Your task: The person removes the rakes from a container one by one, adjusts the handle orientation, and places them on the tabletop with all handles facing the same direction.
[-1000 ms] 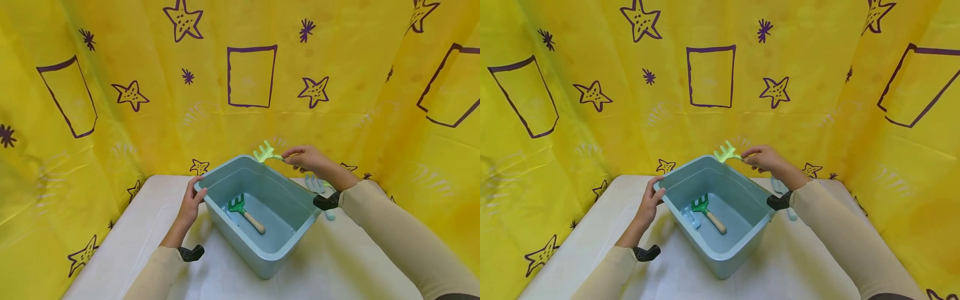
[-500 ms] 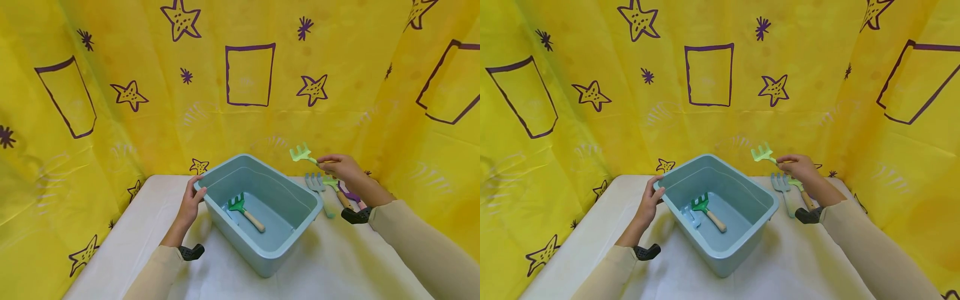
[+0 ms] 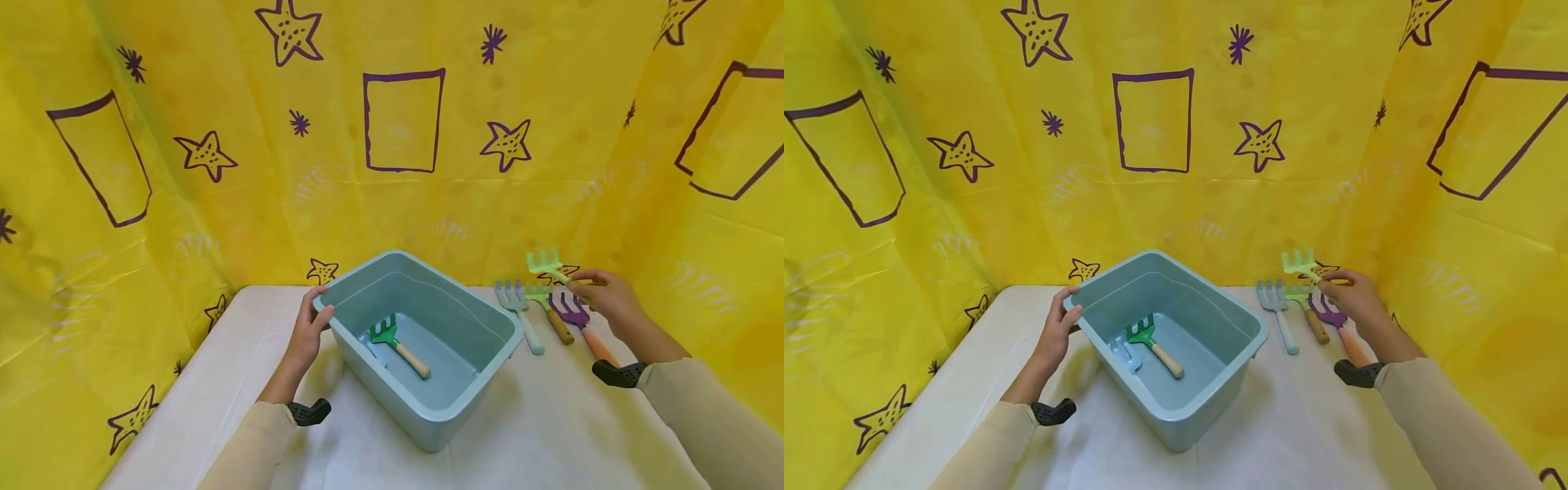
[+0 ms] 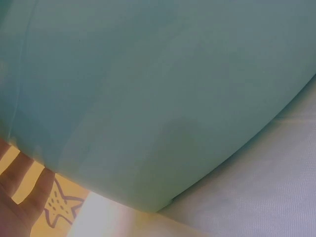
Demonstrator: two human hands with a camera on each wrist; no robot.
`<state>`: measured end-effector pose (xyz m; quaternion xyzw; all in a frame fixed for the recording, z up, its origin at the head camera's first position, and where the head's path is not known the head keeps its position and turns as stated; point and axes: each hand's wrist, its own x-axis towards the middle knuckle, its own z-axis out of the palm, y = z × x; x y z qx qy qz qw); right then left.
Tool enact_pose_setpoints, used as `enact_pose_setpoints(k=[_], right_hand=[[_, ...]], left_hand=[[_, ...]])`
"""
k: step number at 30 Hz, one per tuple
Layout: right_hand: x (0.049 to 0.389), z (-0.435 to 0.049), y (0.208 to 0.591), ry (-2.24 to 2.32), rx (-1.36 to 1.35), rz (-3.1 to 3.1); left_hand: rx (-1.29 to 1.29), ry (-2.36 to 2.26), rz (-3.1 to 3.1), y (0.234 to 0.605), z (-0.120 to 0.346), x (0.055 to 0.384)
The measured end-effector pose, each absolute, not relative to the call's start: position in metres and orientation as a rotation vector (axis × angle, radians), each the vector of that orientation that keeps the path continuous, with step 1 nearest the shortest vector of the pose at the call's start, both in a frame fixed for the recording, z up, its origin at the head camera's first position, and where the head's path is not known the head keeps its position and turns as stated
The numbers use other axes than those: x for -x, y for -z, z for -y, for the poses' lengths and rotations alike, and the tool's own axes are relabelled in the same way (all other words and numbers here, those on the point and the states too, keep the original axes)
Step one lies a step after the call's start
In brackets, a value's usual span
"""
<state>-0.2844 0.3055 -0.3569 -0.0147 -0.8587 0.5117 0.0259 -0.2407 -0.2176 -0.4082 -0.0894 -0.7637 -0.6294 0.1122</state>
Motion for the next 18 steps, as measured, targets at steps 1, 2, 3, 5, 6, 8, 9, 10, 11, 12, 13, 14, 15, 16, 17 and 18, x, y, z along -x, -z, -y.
enact_pose_setpoints(k=[1, 2, 3, 5, 6, 8, 9, 10, 11, 12, 13, 14, 15, 16, 17, 18], right_hand=[[0.283, -0.310, 0.360, -1.562, 0.054, 2.649], [0.281, -0.315, 0.362, -1.551, 0.064, 2.642], [0.280, -0.319, 0.365, -1.549, 0.070, 2.631], [0.277, -0.328, 0.371, -1.543, 0.090, 2.622], [0.275, -0.332, 0.373, -1.542, 0.100, 2.618], [0.272, -0.339, 0.378, -1.536, 0.138, 2.621], [0.270, -0.343, 0.380, -1.524, 0.160, 2.628], [0.269, -0.347, 0.383, -1.514, 0.179, 2.639], [0.267, -0.351, 0.385, -1.511, 0.202, 2.644], [0.266, -0.355, 0.387, -1.502, 0.223, 2.653], [0.264, -0.358, 0.390, -1.496, 0.247, 2.663], [0.263, -0.362, 0.392, -1.485, 0.270, 2.673], [0.262, -0.366, 0.395, -1.482, 0.293, 2.678], [0.260, -0.369, 0.397, -1.480, 0.315, 2.685], [0.258, -0.372, 0.399, -1.484, 0.340, 2.689], [0.256, -0.376, 0.401, -1.483, 0.358, 2.698]], left_hand=[[0.263, 1.843, 2.250, 0.404, 0.216, 0.238], [0.263, 1.837, 2.257, 0.401, 0.215, 0.235], [0.264, 1.834, 2.261, 0.397, 0.214, 0.233], [0.263, 1.840, 2.259, 0.396, 0.214, 0.232], [0.265, 1.840, 2.259, 0.395, 0.214, 0.231], [0.274, 1.845, 2.252, 0.395, 0.214, 0.231], [0.279, 1.849, 2.248, 0.395, 0.214, 0.231], [0.284, 1.850, 2.244, 0.395, 0.214, 0.231], [0.287, 1.853, 2.241, 0.396, 0.214, 0.232], [0.289, 1.853, 2.241, 0.396, 0.214, 0.232], [0.289, 1.856, 2.240, 0.396, 0.214, 0.232], [0.286, 1.858, 2.241, 0.396, 0.214, 0.232], [0.283, 1.858, 2.243, 0.396, 0.214, 0.232], [0.279, 1.857, 2.247, 0.396, 0.214, 0.232], [0.276, 1.856, 2.249, 0.396, 0.214, 0.232], [0.272, 1.854, 2.252, 0.396, 0.214, 0.232]])
